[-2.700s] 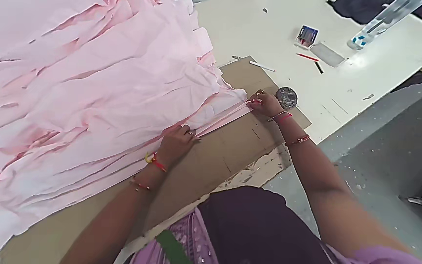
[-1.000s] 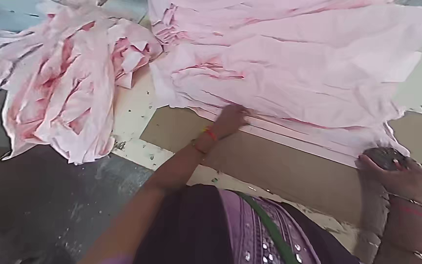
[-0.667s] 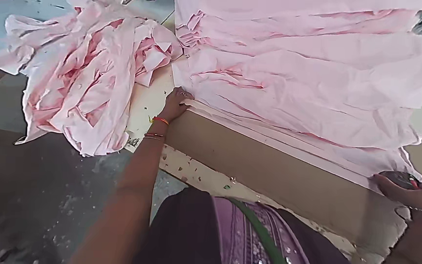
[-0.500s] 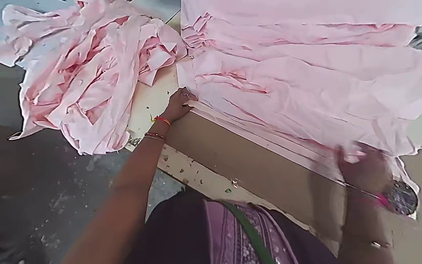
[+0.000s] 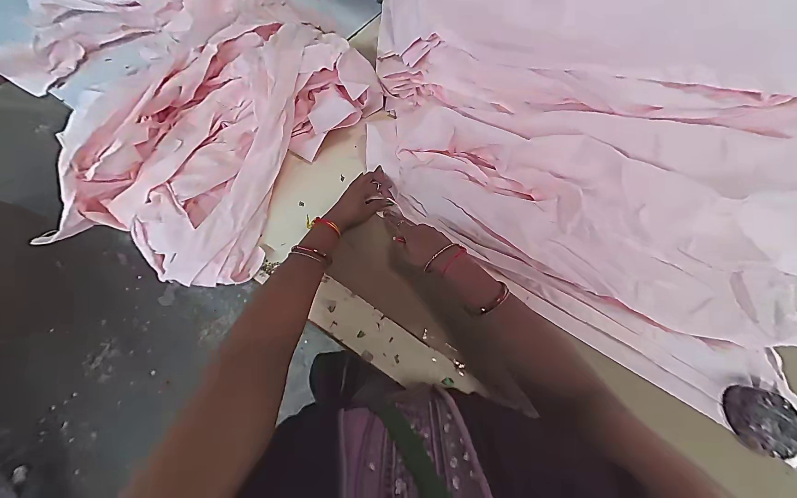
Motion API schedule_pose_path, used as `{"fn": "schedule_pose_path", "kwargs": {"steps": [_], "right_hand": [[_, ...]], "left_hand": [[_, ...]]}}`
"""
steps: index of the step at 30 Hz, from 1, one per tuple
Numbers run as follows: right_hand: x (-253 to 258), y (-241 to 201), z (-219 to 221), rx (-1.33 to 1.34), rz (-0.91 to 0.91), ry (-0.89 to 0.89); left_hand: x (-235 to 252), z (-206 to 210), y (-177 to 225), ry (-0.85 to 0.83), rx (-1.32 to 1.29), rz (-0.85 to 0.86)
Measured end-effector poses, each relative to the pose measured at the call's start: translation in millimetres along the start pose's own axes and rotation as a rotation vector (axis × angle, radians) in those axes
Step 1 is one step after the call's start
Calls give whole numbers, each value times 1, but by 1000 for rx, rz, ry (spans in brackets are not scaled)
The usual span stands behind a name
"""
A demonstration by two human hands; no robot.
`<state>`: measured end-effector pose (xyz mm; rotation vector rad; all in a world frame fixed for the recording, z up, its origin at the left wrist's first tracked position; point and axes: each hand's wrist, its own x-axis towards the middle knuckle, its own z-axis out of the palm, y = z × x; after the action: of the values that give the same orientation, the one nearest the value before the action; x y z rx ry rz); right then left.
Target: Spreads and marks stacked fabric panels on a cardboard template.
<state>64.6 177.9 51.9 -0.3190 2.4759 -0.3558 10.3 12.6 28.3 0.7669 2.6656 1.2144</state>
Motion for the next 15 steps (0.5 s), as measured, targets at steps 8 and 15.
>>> {"fn": "schedule_pose_path", "kwargs": {"steps": [8,15], "right_hand": [[5,-4,1,-27,2,-29],[-16,95,-2,996,-395,-119]], "left_hand": [[-17,34,-22,205,153,-78],[-7,38,-23,150,334,-1]]}}
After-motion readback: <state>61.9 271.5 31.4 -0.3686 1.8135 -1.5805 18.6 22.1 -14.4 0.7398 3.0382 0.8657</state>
